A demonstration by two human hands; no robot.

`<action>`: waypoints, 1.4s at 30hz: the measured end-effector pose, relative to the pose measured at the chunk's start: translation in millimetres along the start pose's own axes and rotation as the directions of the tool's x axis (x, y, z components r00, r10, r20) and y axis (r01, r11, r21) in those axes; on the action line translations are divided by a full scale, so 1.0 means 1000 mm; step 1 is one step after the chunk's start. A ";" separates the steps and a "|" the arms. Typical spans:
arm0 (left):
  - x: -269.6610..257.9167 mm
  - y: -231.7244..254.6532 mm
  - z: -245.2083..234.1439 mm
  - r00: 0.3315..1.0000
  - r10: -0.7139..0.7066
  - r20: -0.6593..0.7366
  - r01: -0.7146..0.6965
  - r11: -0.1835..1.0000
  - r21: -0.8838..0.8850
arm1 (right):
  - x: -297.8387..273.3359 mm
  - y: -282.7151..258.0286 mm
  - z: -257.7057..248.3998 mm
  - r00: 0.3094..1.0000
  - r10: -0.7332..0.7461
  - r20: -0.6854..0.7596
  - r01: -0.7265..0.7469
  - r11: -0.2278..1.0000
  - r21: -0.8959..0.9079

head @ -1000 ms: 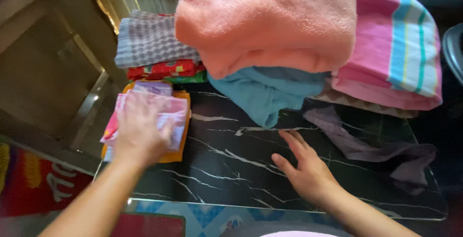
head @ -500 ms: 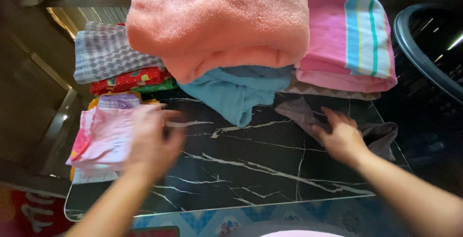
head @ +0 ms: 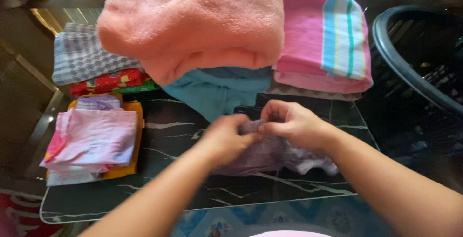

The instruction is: The person folds multiple towels and bedding items by hand on a dark marble table, then stacks them into a black laundry basket. Items include an orange towel, a white checkered towel, a pink striped towel, a pink towel, a pink patterned towel, a purple towel, a peach towel, a grey towel, a striped towel, a blue towel, a pink towel, a brown checkered towel, a light blue towel, a yellow towel, a grey checkered towel, a red patterned towel, and a green patterned towel.

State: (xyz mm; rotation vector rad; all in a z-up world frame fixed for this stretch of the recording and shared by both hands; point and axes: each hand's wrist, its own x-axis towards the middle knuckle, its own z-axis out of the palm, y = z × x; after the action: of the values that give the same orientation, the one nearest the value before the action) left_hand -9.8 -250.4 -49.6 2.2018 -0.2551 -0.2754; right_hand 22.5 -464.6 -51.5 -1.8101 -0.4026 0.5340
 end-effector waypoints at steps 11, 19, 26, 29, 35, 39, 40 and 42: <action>-0.025 -0.036 -0.113 0.904 -0.347 -0.251 0.107 0.749 -0.654 | -0.002 0.026 -0.008 0.973 0.199 0.118 -0.059 0.707 -0.705; -0.064 -0.093 -0.083 0.807 0.198 -0.556 0.198 0.797 0.570 | -0.010 0.058 0.001 0.951 -0.090 -0.295 -0.113 0.789 -0.603; -0.076 -0.108 -0.033 0.975 -0.036 -0.218 0.140 0.866 0.481 | -0.020 0.075 0.070 0.992 0.104 -0.069 -0.124 0.771 -0.625; -0.072 -0.117 -0.034 0.958 -0.015 -0.288 0.152 0.876 0.459 | -0.014 0.067 0.055 0.973 0.041 -0.226 -0.146 0.869 -0.473; -0.059 -0.103 -0.047 0.930 0.088 -0.356 0.029 0.950 0.311 | -0.005 0.041 0.026 0.918 0.040 -0.396 -0.243 0.844 -0.478; -0.037 -0.089 -0.051 0.938 0.010 -0.345 0.042 0.989 0.143 | -0.010 0.058 0.068 0.984 -0.164 -0.063 0.088 0.771 -0.630; -0.035 -0.090 -0.052 0.941 0.001 -0.338 0.042 0.992 0.122 | -0.010 0.065 0.078 0.965 -0.259 0.048 0.221 0.695 -0.684; -0.031 -0.091 -0.054 0.916 0.046 -0.399 0.011 0.990 0.139 | -0.008 0.074 0.085 0.984 -0.177 -0.037 0.117 0.778 -0.618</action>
State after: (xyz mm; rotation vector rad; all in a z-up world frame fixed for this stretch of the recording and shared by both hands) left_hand -16.7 -146.8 -87.6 2.3318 -0.0660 0.2156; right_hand -30.4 -422.7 -141.8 -2.3957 -0.7094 0.2070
